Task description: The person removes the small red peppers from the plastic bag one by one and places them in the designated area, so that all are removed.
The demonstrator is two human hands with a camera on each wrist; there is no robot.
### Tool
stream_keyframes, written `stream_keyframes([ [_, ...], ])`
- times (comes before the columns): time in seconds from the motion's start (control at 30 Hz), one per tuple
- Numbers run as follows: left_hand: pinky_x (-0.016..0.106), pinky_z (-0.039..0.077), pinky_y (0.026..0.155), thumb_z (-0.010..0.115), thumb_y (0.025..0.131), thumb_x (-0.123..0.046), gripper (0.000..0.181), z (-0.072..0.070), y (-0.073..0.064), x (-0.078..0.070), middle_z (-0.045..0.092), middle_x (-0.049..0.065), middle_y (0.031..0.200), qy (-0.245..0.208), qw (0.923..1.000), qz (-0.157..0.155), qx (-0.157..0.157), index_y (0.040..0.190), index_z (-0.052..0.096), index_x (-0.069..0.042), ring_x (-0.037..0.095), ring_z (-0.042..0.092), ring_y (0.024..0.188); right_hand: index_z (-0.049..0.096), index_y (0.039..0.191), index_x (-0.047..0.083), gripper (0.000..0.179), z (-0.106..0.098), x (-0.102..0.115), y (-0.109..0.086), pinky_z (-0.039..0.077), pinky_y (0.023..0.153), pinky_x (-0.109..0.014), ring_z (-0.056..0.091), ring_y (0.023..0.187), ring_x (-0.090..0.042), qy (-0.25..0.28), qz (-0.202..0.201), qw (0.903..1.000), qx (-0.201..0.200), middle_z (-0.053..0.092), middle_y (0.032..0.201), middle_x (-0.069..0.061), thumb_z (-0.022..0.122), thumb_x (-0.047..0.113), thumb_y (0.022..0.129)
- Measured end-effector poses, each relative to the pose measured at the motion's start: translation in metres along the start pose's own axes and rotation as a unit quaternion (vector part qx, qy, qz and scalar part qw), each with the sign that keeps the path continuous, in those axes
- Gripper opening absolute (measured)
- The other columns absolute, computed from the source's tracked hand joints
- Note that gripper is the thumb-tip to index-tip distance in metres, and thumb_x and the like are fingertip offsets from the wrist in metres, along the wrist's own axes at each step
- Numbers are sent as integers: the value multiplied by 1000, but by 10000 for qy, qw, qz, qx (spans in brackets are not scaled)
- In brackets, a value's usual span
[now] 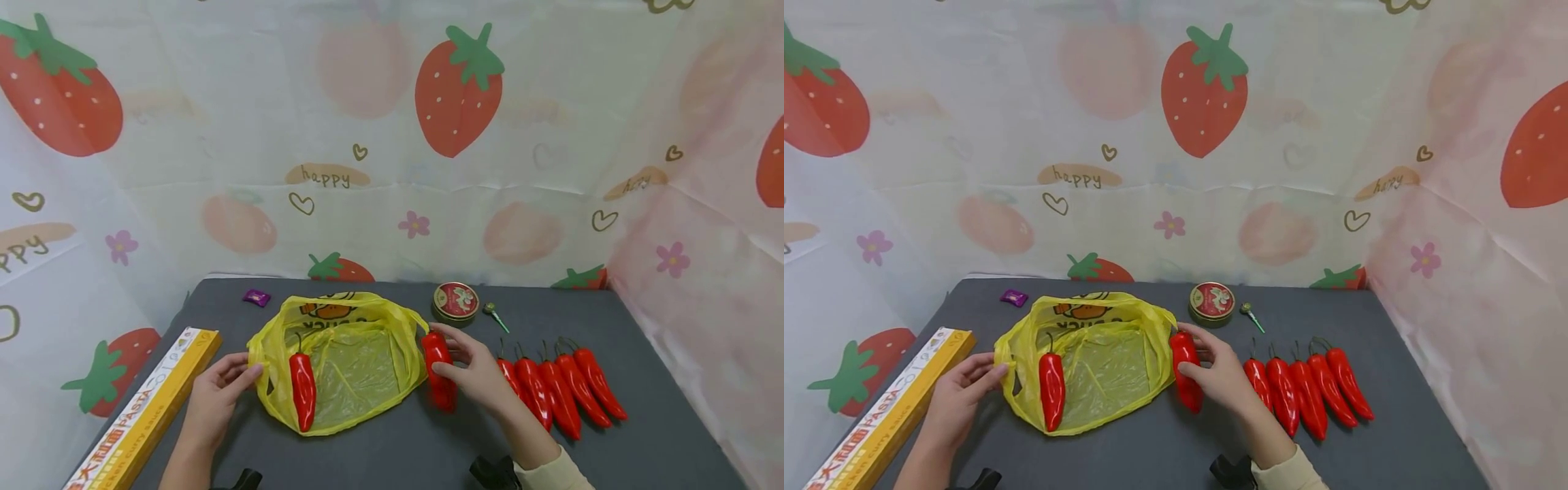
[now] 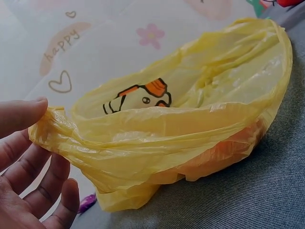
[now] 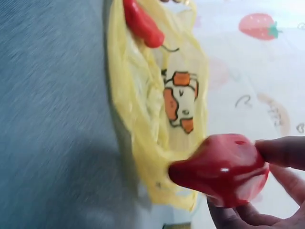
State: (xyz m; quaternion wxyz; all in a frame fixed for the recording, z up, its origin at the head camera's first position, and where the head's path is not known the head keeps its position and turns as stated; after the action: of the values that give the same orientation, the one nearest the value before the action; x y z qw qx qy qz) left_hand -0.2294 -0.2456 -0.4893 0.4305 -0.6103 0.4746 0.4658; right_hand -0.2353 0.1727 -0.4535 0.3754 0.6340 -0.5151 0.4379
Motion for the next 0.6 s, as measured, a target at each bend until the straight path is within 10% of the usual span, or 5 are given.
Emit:
stream_keyframes([
  [0.6, 21, 57, 80, 70, 94, -41, 51, 2, 1, 0, 71, -16, 95, 11, 10000, 67, 10, 127, 61, -3, 7, 65, 87, 66, 122, 26, 43, -43, -30, -21, 54, 71, -34, 64, 86, -17, -1821, 312, 9819, -412, 72, 113, -6, 85, 20, 83],
])
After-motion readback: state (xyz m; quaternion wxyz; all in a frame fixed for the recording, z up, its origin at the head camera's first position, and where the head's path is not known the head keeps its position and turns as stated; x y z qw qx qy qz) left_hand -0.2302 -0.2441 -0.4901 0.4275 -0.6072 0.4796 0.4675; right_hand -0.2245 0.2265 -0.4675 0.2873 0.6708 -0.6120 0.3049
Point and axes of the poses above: each hand's wrist, its own y-axis towards the middle knuckle, its own z-axis out of the palm, x = y × z, the point moved 5 cm from there along y, towards the middle knuckle
